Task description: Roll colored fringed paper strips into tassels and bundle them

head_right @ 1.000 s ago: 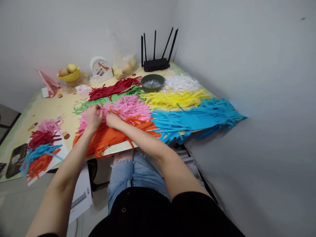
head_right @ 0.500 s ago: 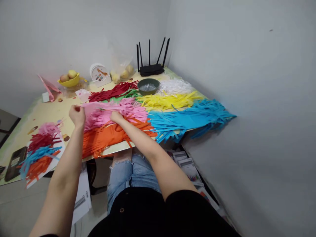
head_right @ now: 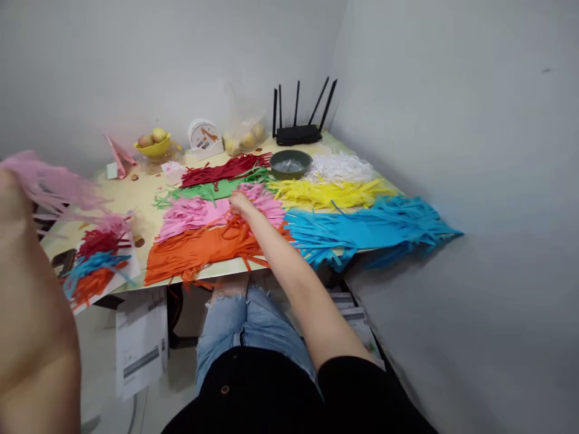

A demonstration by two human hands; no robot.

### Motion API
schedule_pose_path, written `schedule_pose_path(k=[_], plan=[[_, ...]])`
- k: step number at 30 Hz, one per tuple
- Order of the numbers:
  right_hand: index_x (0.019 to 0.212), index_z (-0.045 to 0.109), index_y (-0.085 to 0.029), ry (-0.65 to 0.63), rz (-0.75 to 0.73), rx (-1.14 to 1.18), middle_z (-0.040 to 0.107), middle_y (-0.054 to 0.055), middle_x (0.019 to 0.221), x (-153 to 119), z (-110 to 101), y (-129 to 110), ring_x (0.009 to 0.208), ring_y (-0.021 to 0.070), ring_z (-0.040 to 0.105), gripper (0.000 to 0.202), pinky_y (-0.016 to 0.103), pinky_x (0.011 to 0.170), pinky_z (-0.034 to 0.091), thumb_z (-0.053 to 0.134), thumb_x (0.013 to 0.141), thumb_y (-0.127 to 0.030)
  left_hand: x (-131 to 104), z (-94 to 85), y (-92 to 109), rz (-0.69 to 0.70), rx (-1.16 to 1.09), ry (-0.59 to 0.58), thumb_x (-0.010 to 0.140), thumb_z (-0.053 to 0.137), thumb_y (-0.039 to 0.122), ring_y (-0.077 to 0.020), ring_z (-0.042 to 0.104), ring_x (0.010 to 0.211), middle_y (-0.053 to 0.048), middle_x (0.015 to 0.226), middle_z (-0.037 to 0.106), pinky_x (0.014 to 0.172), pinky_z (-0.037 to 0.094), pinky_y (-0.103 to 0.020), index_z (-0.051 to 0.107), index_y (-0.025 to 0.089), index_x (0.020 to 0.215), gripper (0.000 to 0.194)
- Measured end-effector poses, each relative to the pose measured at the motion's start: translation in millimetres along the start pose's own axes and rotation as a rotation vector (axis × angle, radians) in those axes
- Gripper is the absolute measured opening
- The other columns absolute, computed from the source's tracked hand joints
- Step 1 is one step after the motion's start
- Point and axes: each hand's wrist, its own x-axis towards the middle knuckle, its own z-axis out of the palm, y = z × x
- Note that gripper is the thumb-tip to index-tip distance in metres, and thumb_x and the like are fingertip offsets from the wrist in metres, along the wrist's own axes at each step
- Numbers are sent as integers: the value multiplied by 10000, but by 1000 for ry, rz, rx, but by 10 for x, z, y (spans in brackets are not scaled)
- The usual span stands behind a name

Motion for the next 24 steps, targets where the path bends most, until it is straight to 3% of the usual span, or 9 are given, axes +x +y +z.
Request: schedule_pose_path(k=[1, 5, 10, 12, 14, 15, 17, 21, 24], plan=[[1216, 644, -132, -13, -10, -11, 679, 93, 1178, -68, -33, -19, 1016, 203, 682, 315, 411, 891, 591, 632, 984, -345, -133, -88, 105, 19, 125, 21, 738, 535, 154, -270, 563, 1015, -55, 951, 610, 1060, 395, -497, 368, 231, 780, 189], [1152, 708, -96, 7, -158, -9, 736, 129, 1146, -524, -93, -284, 1053, 212, 691, 269, 371, 994, 524, 525, 1012, -236, -870, -112, 529, 356, 246, -348, 758, 569, 199, -273, 630, 881, -73, 880, 682, 881, 504, -413, 629, 194, 896, 150], [1407, 553, -138, 223, -753, 119, 569, 168, 1476, -992, 47, -753, 1370, 282, 499, 617, 444, 1160, 389, 685, 896, -457, -1521, 1, 851, 485, -2, -448, 821, 526, 210, -249, 666, 868, -66, 893, 736, 825, 494, -353, 694, 190, 890, 182], [1347, 573, -127, 217, -761, 107, 611, 179, 1399, -996, 69, -792, 1311, 289, 521, 562, 445, 1121, 396, 714, 873, -393, -1624, -33, 894, 454, -108, -523, 816, 541, 215, -222, 656, 799, -46, 859, 738, 766, 486, -326, 695, 193, 870, 164], [1106, 651, -140, 110, -679, 126, 707, 106, 1087, -950, 6, -736, 1036, 234, 615, 286, 359, 929, 464, 687, 883, -315, -1652, -91, 879, 402, -218, -606, 815, 566, 228, -182, 616, 700, -17, 804, 723, 693, 466, -292, 692, 198, 845, 133], [955, 644, -152, 48, -638, 139, 678, 48, 907, -929, -57, -693, 874, 191, 599, 179, 310, 813, 450, 684, 880, -309, -1647, -118, 851, 377, -269, -646, 818, 580, 242, -164, 583, 651, -5, 759, 704, 652, 449, -279, 688, 199, 823, 116], [753, 546, -174, -65, -592, 168, 522, -33, 713, -914, -218, -616, 684, 126, 473, 265, 257, 660, 357, 720, 846, -351, -1623, -146, 773, 341, -366, -731, 827, 616, 287, -147, 534, 600, 4, 687, 660, 597, 416, -265, 678, 197, 773, 122], [703, 459, -188, -188, -601, 281, 404, -59, 705, -981, -493, -590, 660, 95, 380, 382, 242, 624, 303, 776, 788, -384, -1645, -58, 657, 278, -598, -886, 819, 705, 375, -160, 575, 677, -16, 741, 659, 628, 445, -263, 669, 190, 779, 193], [733, 475, -189, -155, -571, 385, 430, -55, 729, -1030, -578, -605, 669, 91, 401, 384, 236, 628, 327, 772, 805, -420, -1744, 72, 660, 208, -722, -910, 797, 758, 395, -158, 581, 683, -16, 744, 649, 638, 467, -263, 653, 184, 777, 236]])
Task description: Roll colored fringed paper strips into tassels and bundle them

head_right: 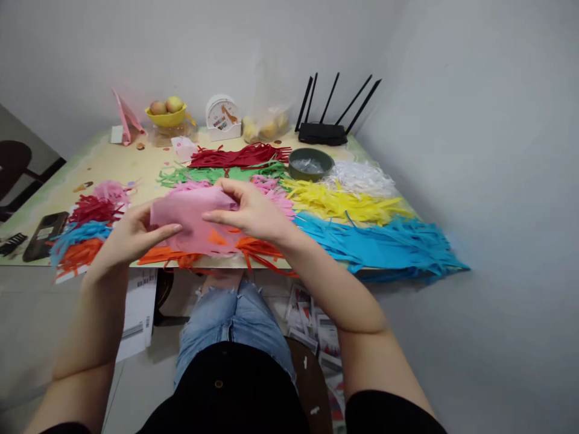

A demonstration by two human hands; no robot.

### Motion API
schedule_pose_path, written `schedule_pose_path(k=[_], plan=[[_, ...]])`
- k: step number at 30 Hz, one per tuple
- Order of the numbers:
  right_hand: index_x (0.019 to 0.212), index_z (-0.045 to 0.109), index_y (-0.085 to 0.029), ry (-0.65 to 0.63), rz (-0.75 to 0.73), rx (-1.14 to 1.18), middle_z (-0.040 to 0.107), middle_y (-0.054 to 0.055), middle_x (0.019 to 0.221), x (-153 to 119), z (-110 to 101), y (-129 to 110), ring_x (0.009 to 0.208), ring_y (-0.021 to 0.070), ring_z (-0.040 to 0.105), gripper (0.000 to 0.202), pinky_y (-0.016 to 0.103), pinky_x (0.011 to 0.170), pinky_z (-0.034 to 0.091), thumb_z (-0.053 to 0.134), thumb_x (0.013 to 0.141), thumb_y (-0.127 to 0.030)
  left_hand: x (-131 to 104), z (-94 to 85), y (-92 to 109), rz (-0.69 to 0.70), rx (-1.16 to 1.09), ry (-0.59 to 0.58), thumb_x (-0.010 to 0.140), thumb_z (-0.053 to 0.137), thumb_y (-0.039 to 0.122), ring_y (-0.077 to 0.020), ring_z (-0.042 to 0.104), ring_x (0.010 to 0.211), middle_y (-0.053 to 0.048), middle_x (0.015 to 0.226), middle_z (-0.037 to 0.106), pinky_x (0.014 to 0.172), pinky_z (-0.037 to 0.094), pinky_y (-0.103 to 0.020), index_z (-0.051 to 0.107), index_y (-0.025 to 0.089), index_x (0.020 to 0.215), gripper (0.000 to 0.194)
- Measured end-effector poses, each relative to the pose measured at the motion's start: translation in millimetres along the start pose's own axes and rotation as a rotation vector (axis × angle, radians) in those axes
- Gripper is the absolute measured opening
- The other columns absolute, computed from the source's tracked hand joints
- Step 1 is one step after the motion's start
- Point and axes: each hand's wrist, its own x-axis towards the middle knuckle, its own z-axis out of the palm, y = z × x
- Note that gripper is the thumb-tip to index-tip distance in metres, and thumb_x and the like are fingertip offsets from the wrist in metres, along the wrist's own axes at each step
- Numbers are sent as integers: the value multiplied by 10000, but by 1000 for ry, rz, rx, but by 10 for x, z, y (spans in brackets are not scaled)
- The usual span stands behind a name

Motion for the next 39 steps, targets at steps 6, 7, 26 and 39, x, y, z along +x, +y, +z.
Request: schedule_pose_path(k=[6, 7, 26, 39], plan=[[791, 567, -176, 0, 64, -55, 552, -33, 745, -42, -88, 53, 644, 94, 487, 237, 222, 616, 385, 715, 828, -357, 50, 139, -63, -62, -146, 91, 784, 762, 345, -105, 489, 518, 32, 591, 552, 526, 417, -229, 573, 190, 691, 261], [780, 581, -172, 28, 47, -78, 566, -30, 738, -52, -97, 64, 649, 95, 494, 211, 222, 626, 393, 700, 833, -338, 54, 136, -82, -71, -163, 111, 783, 758, 334, -100, 484, 515, 31, 601, 556, 515, 410, -221, 597, 187, 714, 229], [623, 655, -188, -44, -123, -45, 657, -2, 722, -208, -317, 107, 715, 109, 596, 223, 262, 723, 484, 523, 776, -93, -129, -6, -95, 38, -94, 64, 773, 638, 210, -230, 643, 790, -73, 754, 687, 729, 539, -364, 792, 258, 651, 202], [653, 663, -190, -339, -116, -274, 659, -42, 808, -28, -332, -233, 750, 77, 573, 246, 245, 744, 441, 475, 763, -76, 361, 194, 4, -97, -238, -487, 644, 892, 433, -214, 676, 737, -44, 754, 660, 647, 571, -299, 723, 188, 844, 359]])
